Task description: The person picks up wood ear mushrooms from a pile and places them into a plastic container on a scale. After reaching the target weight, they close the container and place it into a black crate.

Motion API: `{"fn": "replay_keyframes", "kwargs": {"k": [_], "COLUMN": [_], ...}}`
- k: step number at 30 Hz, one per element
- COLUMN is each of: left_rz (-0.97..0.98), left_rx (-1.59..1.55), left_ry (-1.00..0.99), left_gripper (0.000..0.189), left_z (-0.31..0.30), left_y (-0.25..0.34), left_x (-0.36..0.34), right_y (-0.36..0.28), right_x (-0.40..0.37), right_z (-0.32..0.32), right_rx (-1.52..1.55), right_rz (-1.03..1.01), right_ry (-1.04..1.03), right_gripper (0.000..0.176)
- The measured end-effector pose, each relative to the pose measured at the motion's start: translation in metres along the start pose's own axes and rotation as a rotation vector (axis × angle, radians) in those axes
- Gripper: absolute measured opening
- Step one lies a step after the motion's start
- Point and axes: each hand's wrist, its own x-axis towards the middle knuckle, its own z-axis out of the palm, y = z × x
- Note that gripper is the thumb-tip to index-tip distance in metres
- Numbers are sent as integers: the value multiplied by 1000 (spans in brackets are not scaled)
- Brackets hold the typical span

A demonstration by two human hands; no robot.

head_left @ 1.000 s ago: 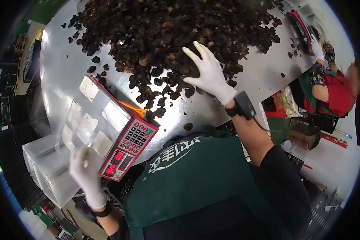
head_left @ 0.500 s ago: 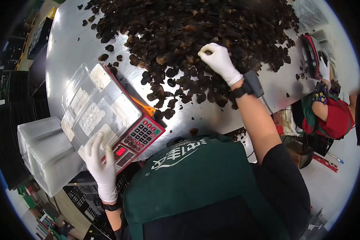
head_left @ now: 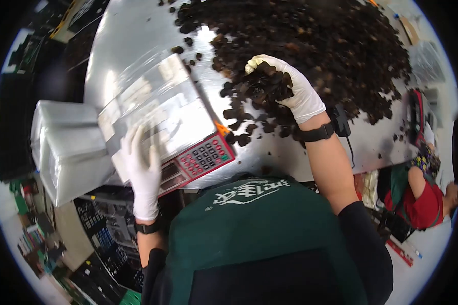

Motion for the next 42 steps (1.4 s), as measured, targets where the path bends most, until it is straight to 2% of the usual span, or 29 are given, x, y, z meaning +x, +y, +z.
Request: {"fn": "replay_keyframes", "kwargs": {"k": [1,2,4,6,8,9,10,12,13,14,16,17,18,19,21,22,23,26,29,30,32,33,36,37,38,40,42], "left_rz": [13,29,-42,-86,-42,-50,-57,-56,-83,-61,-24,-13,17,32,50,56,63,58,54,58,55,51,43,51,61,67,92], "left_rx": [13,25,-84,-295,-562,-455,-385,-330,-384,-305,-138,-48,36,61,90,94,98,87,92,91,91,92,79,73,66,52,55], "left_ry": [12,22,-4,-19,38,29,-13,0,4,-17,-53,-85,-92,-101,-116,-118,-116,-129,-138,-135,-141,-147,-152,-148,-144,-138,-141], "left_gripper": [55,57,70,80,91,105,104,99,100,100,100,97,94,93,90,90,89,87,86,86,87,87,86,86,85,85,85], "left_z": [1,3,5,4,14,15,9,11,14,14,11,9,10,11,11,10,10,10,10,11,10,9,8,9,9,8,7], "left_y": [0,0,0,2,-5,-2,5,4,5,5,5,7,9,9,9,9,9,10,10,10,10,10,10,8,8,9,8], "left_x": [-1,-3,-5,-8,-11,-11,-8,-9,-10,-10,-8,-7,-6,-5,-5,-5,-3,-2,-2,-1,-1,-1,0,1,0,-1,3], "right_y": [7,9,21,48,104,108,112,137,138,137,107,88,52,38,23,18,19,21,24,24,18,14,-7,-15,-27,-30,-29], "right_x": [8,12,36,42,63,63,60,45,39,35,33,37,33,46,49,50,51,55,55,57,60,62,71,58,49,41,43], "right_z": [23,48,88,133,123,129,134,137,136,129,117,101,98,69,-1,-34,-61,-70,-66,-71,-81,-83,-91,-53,-39,-19,-12], "right_rx": [-67,-228,-470,-645,-1022,-1294,-1557,-1962,-1922,-1818,-1704,-1709,-1802,-1921,-2195,-2264,-2272,-2243,-2238,-2201,-1996,-1874,-1217,-977,-796,-580,-501], "right_rz": [7,14,173,218,-287,-237,-169,-485,-467,-726,-919,-822,-635,-737,-615,-359,-308,-382,-310,-487,-513,-516,-165,-148,-22,59,98], "right_ry": [-4,-145,-163,-87,-268,-333,-398,-410,-410,-361,-313,-283,-144,-49,217,241,237,131,55,43,141,230,383,461,320,310,211], "right_gripper": [24,25,21,23,28,32,36,43,48,46,44,45,49,55,82,88,83,59,45,36,28,30,51,47,37,29,29]}}
